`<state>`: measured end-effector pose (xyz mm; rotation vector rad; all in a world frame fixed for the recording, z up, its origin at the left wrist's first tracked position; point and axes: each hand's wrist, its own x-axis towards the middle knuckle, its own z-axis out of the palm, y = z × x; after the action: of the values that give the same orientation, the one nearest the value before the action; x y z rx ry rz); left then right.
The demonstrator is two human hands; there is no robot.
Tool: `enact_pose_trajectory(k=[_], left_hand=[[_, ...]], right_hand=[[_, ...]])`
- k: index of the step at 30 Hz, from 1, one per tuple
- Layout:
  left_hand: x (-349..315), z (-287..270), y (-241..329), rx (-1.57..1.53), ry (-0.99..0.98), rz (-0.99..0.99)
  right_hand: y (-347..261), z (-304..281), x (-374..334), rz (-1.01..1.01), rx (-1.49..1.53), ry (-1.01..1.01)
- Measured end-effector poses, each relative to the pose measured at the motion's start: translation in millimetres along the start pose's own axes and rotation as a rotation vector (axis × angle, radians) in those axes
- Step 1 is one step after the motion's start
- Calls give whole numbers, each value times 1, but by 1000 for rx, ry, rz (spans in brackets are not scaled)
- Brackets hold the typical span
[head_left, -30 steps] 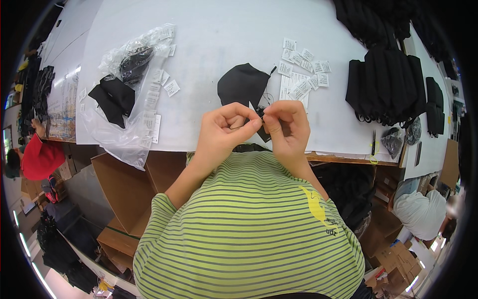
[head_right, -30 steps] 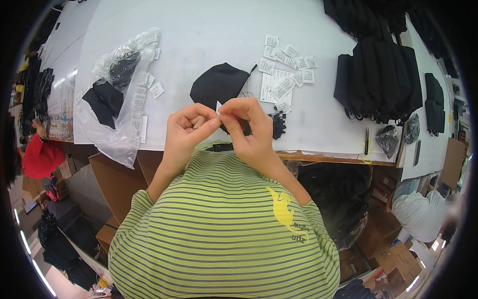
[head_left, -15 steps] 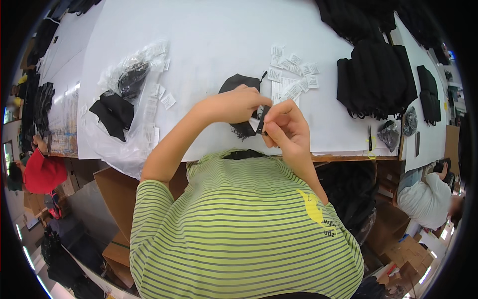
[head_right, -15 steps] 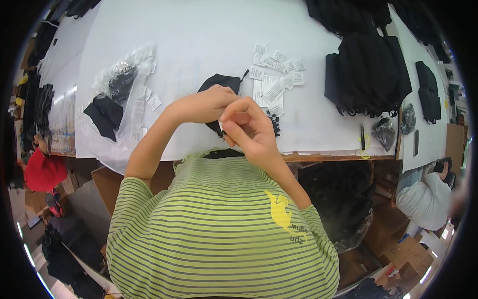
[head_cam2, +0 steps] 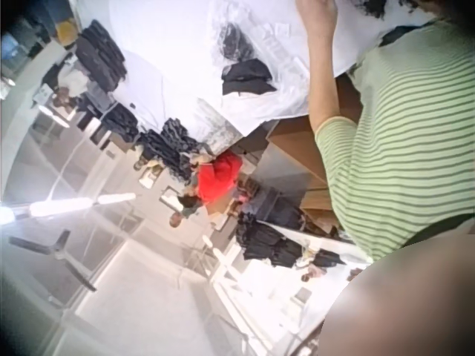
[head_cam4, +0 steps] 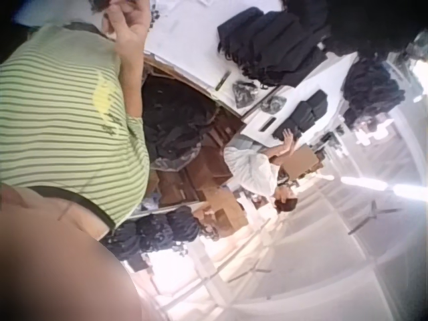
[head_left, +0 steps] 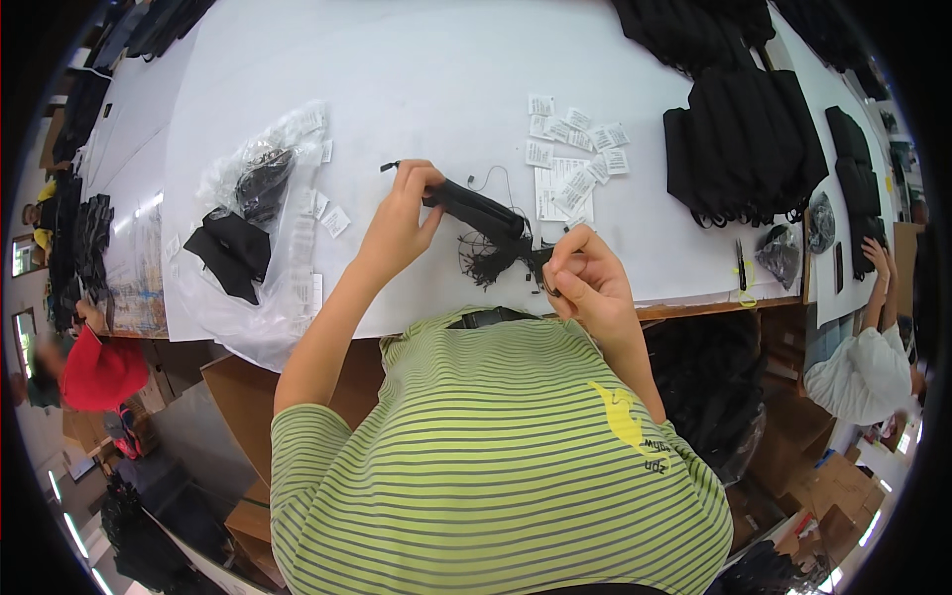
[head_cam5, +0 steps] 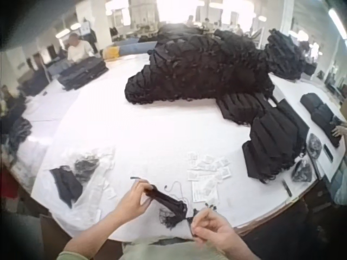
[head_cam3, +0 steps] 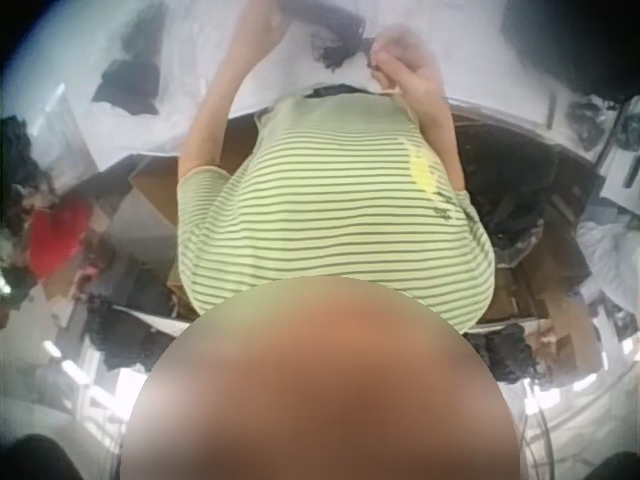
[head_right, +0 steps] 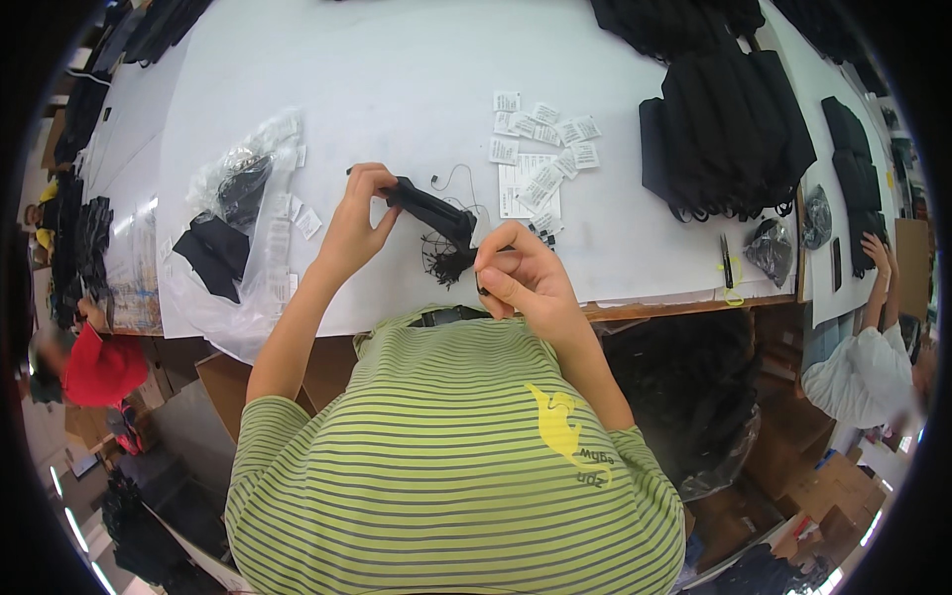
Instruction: Inserting silica gel packets and tags into soft glasses cases and organizing them.
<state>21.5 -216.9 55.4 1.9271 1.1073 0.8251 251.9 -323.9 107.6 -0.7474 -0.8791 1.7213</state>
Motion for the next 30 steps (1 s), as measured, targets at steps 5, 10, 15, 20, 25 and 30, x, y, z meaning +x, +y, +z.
enact_pose_trajectory(k=[5, 10, 15, 20, 25, 30], left_hand=[[-6, -6, -14, 494, -112, 256], [2, 0, -12, 461, -126, 418], [8, 20, -10, 384, -144, 389], [9, 27, -11, 352, -127, 353], [6, 31, -8, 333, -92, 241], [6, 29, -9, 361, -133, 192]], right_hand=[[-4, -13, -3, -23, -81, 99], [-10, -35, -5, -135, -174, 290], [-15, -44, -13, -135, -322, 360], [-28, -180, -105, -565, -859, 1454], [58, -263, -276, 512, -1246, 2256], [218, -263, -303, 868, 45, 1755]])
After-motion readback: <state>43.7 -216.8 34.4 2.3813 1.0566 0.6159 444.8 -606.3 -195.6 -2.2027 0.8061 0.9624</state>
